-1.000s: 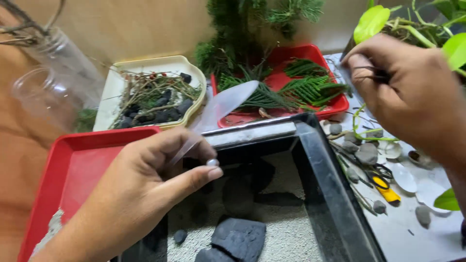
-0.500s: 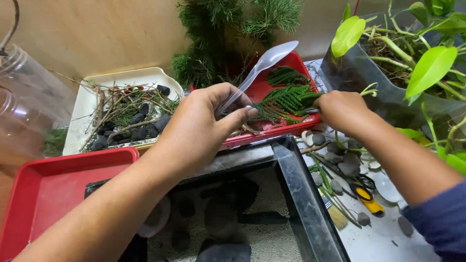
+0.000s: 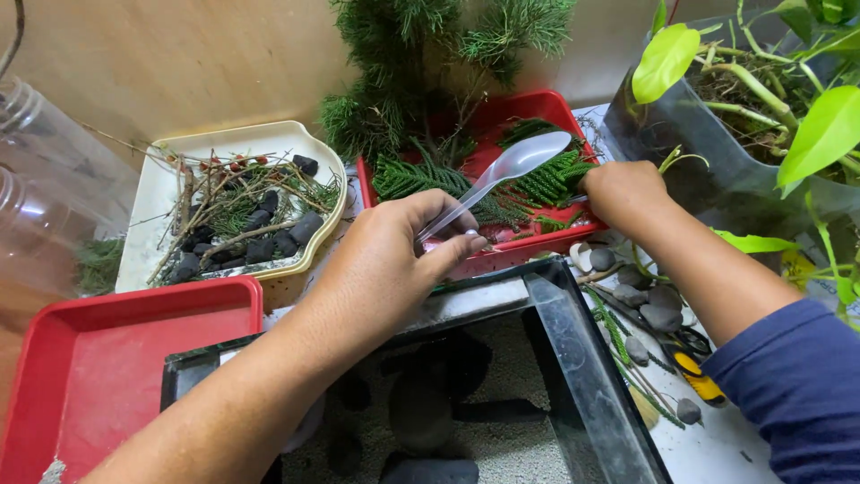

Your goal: Decorating a small aquarium with sand, stones, and shells using hands and tools

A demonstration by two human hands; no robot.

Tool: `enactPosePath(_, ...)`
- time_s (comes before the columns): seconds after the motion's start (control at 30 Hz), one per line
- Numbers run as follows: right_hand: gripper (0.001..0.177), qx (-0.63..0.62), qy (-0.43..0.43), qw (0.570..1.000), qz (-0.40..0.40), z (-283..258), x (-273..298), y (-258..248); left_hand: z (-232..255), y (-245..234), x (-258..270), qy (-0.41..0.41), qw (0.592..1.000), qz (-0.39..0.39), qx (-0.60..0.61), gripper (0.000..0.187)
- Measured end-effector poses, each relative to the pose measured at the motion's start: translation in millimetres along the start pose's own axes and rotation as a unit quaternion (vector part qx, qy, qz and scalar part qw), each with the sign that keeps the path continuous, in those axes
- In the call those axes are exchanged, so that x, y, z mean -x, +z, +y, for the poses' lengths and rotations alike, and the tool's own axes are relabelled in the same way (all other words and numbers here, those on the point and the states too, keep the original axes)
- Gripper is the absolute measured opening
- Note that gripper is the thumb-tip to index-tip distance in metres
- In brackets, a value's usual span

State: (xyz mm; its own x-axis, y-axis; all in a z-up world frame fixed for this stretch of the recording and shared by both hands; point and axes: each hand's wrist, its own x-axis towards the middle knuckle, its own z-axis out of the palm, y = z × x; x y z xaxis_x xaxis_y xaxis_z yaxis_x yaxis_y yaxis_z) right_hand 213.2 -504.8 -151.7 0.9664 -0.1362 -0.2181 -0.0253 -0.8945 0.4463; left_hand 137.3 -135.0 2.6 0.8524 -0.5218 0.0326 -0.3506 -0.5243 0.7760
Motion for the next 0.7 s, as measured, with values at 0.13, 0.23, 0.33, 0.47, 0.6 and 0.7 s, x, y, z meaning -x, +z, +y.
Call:
enactPosePath(0.13,0.021,0.045,-0.04,0.995,0.077,-7,-12,19,-3,0,1,-0.001,1.0,0.0,0.011,0.007)
enactPosePath(0.23,0.019,0.029,-0.043,0.996,0.073,-8,-11,16,-8,2,-1,0.023,1.0,0.005,0.012,0.004)
enactPosePath(0.33,0.025,-0.007,-0.018,1.0,-0.012,-12,15,-21,-12,5,-1,0.05,0.998,0.011,0.035,0.007)
enactPosePath(0.47,0.049,-0.064,0.012,0.995,-0.071,-1,54,-77,-5,0,3,0.036,0.998,-0.002,0.055,0.008)
enactPosePath(0.6,0.018,-0.52,-0.107,0.839,0.12,14,108,-101,-1,0,7,0.051,0.991,-0.01,0.125,0.008)
enactPosePath(0.7,0.018,-0.638,-0.163,0.739,0.14,4,151,-115,4,3,11,0.062,0.985,-0.014,0.161,0.011)
